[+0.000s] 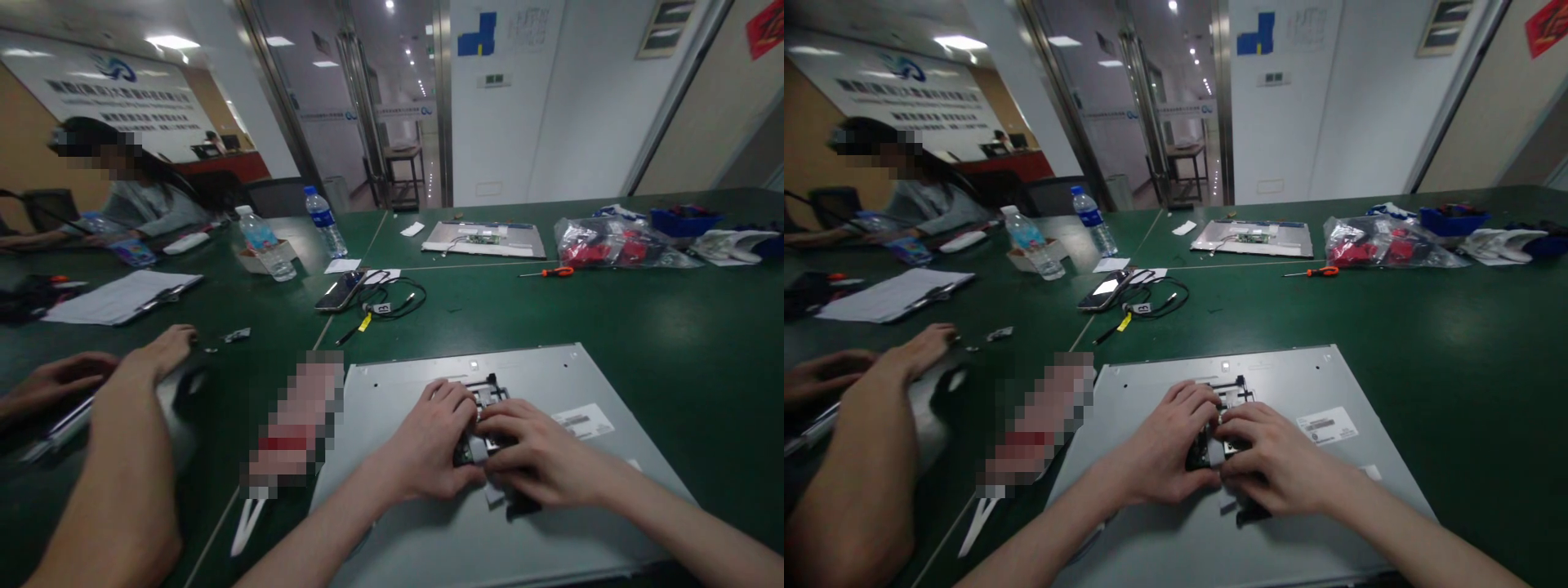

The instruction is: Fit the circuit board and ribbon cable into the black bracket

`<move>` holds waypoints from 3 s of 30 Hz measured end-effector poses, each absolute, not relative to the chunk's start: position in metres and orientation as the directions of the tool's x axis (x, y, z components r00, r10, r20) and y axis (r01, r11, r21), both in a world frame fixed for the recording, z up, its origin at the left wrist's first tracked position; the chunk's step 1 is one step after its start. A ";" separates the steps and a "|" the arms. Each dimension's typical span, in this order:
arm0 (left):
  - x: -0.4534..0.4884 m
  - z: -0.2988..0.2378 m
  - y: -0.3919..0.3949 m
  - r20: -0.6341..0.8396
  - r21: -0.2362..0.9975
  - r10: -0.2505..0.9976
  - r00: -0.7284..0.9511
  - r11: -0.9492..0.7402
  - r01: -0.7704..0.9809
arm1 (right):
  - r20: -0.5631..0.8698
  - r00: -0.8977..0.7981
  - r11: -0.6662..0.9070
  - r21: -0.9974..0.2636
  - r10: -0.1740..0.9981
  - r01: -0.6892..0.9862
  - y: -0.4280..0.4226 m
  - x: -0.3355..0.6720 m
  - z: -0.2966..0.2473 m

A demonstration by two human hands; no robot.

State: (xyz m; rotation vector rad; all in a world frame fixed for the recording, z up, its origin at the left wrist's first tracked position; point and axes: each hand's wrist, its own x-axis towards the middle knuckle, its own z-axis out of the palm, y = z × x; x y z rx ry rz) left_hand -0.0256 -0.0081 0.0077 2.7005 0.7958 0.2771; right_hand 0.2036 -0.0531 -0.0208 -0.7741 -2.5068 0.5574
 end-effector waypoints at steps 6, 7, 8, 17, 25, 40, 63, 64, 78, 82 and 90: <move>-0.028 0.005 -0.005 0.096 0.344 0.549 0.830 -0.801 0.490 | 0.292 -0.738 0.763 -0.473 0.608 0.441 -0.054 0.202 -0.019; -0.029 0.004 -0.005 0.095 0.342 0.549 0.830 -0.801 0.491 | 0.290 -0.738 0.760 -0.479 0.610 0.439 -0.054 0.202 -0.019; -0.029 0.003 -0.005 0.094 0.340 0.550 0.830 -0.801 0.492 | 0.291 -0.737 0.758 -0.485 0.610 0.436 -0.054 0.202 -0.018; -0.029 0.001 -0.006 0.102 0.327 0.549 0.829 -0.806 0.493 | 0.351 -0.677 0.736 -0.520 0.647 0.434 -0.054 0.200 -0.019; -0.023 0.000 -0.008 0.120 0.339 0.548 0.828 -0.806 0.485 | 0.290 -0.744 0.760 -0.493 0.603 0.424 -0.054 0.204 -0.022; -0.025 0.005 -0.005 0.136 0.356 0.526 0.840 -0.817 0.454 | 0.279 -0.752 0.762 -0.490 0.597 0.423 -0.054 0.202 -0.021; -0.010 -0.009 -0.005 0.144 0.360 0.531 0.835 -0.814 0.456 | 0.358 -0.669 0.726 -0.551 0.652 0.413 -0.051 0.214 -0.034; -0.009 -0.009 -0.005 0.146 0.360 0.536 0.832 -0.812 0.460 | 0.363 -0.650 0.715 -0.559 0.667 0.421 -0.051 0.213 -0.035; 0.000 -0.004 -0.001 0.126 0.320 0.568 0.813 -0.799 0.509 | 0.327 -0.546 0.615 -0.605 0.771 0.506 -0.051 0.211 -0.047; 0.002 -0.002 0.001 0.139 0.347 0.544 0.828 -0.810 0.473 | 0.308 -0.532 0.591 -0.618 0.789 0.518 -0.047 0.215 -0.048; 0.007 -0.002 0.005 0.171 0.358 0.493 0.853 -0.838 0.412 | 0.309 -0.544 0.608 -0.581 0.780 0.541 -0.044 0.224 -0.043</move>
